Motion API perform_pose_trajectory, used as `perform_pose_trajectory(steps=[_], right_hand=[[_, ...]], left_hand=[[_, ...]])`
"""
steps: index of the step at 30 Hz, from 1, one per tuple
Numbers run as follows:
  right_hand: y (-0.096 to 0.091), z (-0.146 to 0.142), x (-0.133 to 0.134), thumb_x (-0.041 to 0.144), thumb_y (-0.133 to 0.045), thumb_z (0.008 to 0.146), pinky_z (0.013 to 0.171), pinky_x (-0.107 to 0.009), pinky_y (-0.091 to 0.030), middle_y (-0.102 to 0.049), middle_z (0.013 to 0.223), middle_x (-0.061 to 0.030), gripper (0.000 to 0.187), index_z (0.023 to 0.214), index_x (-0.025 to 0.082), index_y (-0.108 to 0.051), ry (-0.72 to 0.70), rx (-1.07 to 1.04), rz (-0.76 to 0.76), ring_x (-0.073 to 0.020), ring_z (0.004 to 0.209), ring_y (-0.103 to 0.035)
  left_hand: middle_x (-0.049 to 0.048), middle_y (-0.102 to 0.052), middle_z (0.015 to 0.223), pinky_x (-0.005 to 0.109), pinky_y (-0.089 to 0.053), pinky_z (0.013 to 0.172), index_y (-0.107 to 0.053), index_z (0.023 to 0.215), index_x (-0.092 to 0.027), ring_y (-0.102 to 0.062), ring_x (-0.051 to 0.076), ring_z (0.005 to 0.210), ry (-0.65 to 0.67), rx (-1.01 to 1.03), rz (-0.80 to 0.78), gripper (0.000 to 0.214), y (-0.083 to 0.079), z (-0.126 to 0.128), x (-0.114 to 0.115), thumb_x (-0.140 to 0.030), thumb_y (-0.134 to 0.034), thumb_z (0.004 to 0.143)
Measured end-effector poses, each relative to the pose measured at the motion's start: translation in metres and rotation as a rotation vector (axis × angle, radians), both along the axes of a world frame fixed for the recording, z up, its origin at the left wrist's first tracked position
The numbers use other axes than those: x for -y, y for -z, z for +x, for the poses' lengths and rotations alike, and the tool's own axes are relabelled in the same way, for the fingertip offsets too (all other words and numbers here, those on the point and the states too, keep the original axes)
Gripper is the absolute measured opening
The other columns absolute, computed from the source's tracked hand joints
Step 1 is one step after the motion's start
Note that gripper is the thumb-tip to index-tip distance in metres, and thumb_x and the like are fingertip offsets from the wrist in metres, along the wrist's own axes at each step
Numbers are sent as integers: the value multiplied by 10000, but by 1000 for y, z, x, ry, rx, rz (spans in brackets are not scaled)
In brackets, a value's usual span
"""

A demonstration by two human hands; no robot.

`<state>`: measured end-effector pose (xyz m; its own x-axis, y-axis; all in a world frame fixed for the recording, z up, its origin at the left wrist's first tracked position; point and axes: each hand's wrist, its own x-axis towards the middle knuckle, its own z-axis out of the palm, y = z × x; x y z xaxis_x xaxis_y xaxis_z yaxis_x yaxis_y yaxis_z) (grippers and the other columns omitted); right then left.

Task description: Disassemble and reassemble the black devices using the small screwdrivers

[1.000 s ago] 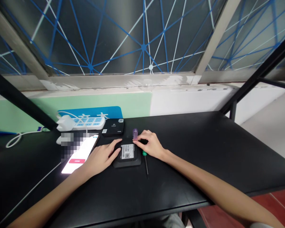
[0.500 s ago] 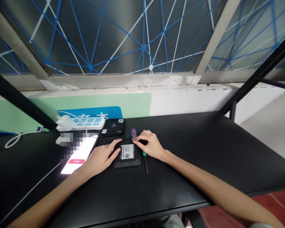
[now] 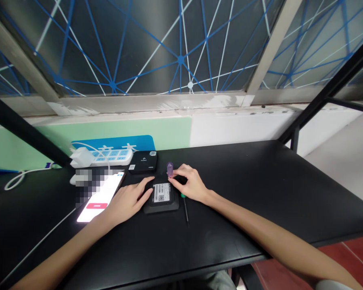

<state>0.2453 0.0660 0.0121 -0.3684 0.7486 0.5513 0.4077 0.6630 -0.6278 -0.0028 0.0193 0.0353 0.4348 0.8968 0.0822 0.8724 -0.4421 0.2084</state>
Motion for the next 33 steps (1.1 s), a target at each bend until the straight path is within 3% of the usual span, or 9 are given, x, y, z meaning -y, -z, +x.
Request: perform_pose_trajectory(steps=[9, 19, 26, 33], right_hand=[[4, 0, -1, 250, -708, 858, 784, -381, -528, -708, 853, -51, 37, 852, 216, -721, -2, -31, -12, -211, 807, -643], [1, 0, -2, 287, -737, 833, 780, -362, -530, -700, 839, -42, 112, 786, 204, -677, 21, -39, -22, -205, 802, -649], [-1, -1, 1, 251, -666, 880, 846, -399, -534, -729, 965, -70, 94, 958, 216, -706, -13, -25, -3, -223, 889, -658], [0, -1, 1, 233, -646, 891, 828, -401, -530, -741, 923, -61, 87, 920, 224, -727, -22, -15, 12, -219, 854, -658]], left_hand=[[66, -730, 993, 380, -528, 716, -395, 1399, -235, -717, 291, 869, -5, 0, -7, 410, 0, 0, 1, -406, -298, 1040], [66, -729, 984, 369, -527, 702, -393, 1400, -234, -717, 282, 845, -4, -5, -5, 411, 0, 0, 1, -406, -291, 1041], [71, -729, 984, 362, -526, 702, -400, 1398, -231, -718, 277, 839, -5, -8, -2, 413, -1, 0, 1, -405, -289, 1040], [67, -730, 967, 373, -527, 701, -399, 1396, -234, -718, 282, 831, -3, -9, -3, 412, -1, 0, 1, -410, -284, 1042]])
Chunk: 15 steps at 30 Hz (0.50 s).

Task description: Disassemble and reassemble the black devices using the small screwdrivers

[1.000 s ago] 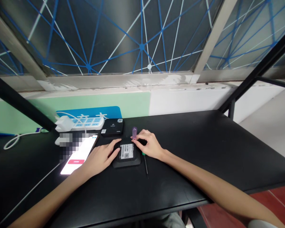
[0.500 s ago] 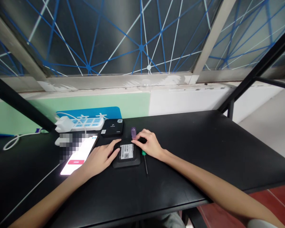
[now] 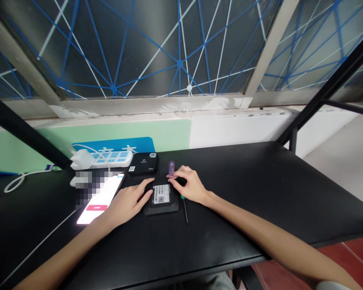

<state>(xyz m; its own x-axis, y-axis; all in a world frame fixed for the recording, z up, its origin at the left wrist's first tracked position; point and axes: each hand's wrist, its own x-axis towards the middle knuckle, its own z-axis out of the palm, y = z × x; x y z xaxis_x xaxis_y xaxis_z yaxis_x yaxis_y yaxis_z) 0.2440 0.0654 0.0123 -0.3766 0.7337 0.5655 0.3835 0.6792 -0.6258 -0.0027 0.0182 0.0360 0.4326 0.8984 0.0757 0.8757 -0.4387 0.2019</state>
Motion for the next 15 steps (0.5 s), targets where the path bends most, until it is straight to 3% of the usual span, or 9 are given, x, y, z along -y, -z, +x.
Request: perform_pose_trajectory(steps=[15], right_hand=[[3, 1, -3, 251, -700, 864, 778, -374, -514, -727, 863, -39, 28, 860, 222, -700, 25, -9, 9, -208, 814, -648]], left_hand=[[69, -730, 983, 381, -530, 718, -396, 1397, -235, -718, 286, 861, 0, 13, -2, 412, 0, 0, 0, -409, -282, 1042]])
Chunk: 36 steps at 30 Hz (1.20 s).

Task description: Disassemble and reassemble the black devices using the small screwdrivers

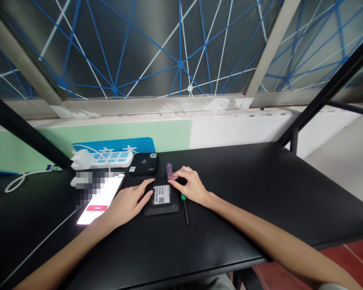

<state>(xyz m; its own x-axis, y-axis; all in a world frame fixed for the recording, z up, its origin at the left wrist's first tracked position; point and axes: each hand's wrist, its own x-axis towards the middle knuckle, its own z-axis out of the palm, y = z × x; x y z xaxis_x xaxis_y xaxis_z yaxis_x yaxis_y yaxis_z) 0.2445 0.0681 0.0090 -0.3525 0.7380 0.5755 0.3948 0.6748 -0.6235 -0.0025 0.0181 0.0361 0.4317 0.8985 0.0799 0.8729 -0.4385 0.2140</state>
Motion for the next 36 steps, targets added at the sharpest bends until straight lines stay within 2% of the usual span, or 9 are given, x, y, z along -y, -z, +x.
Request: perform_pose_trajectory(steps=[8, 18, 28, 36], right_hand=[[-1, 0, 0, 322, -713, 854, 766, -377, -522, -721, 831, -44, 127, 797, 213, -680, 24, 0, -9, -215, 798, -650], [-3, -1, 4, 240, -649, 889, 823, -404, -527, -732, 908, -56, 78, 933, 229, -712, -21, 25, 5, -223, 850, -654], [-1, 0, 1, 268, -682, 877, 755, -366, -508, -715, 852, -39, 51, 855, 222, -683, -3, 19, 4, -207, 795, -634], [-2, -1, 1, 286, -678, 884, 717, -337, -509, -694, 817, -32, 69, 866, 220, -674, -22, -13, -23, -191, 762, -621]], left_hand=[[78, -729, 1004, 385, -529, 728, -398, 1403, -234, -717, 292, 872, -5, -7, -5, 420, 0, 0, 0, -412, -283, 1040], [81, -727, 1021, 382, -531, 738, -407, 1397, -237, -717, 293, 892, -8, 2, -8, 413, 0, 0, 0, -409, -292, 1039], [69, -731, 978, 387, -526, 726, -409, 1392, -247, -717, 299, 867, -13, -2, -3, 407, 1, 0, 0, -410, -293, 1038], [71, -731, 974, 385, -526, 720, -403, 1396, -238, -718, 293, 852, -9, -3, -5, 415, 1, 0, 0, -416, -284, 1041]])
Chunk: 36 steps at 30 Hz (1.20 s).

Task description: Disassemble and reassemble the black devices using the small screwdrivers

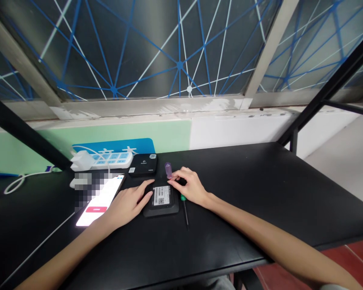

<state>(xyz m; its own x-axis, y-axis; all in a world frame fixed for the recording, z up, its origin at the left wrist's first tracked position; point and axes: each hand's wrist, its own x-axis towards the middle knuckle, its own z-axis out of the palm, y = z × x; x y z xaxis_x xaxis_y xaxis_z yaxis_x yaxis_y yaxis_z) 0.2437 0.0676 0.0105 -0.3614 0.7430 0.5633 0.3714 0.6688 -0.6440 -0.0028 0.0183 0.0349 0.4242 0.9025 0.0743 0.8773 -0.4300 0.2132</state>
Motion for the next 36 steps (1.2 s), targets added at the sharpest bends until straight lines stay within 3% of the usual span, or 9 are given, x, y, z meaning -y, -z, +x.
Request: perform_pose_trajectory(steps=[14, 23, 36], right_hand=[[0, 0, -1, 272, -713, 855, 711, -321, -477, -631, 775, -19, 128, 819, 195, -617, 11, 19, 1, -180, 742, -587], [-1, 0, 1, 232, -650, 892, 778, -367, -487, -692, 856, -47, 33, 881, 201, -648, -20, 40, 10, -202, 808, -612], [1, 0, -1, 244, -695, 873, 718, -328, -467, -700, 792, -23, 75, 817, 206, -663, -2, 7, 25, -181, 746, -600]], left_hand=[[69, -728, 1000, 401, -529, 724, -397, 1398, -243, -715, 302, 871, 3, -8, 6, 415, 1, -1, 0, -420, -282, 1041], [61, -730, 968, 386, -527, 714, -400, 1397, -244, -719, 291, 846, -2, -8, 10, 417, 2, -1, -1, -425, -282, 1039], [61, -729, 968, 389, -529, 720, -402, 1393, -245, -719, 295, 852, -3, -7, 0, 412, 1, -1, -1, -423, -289, 1038]])
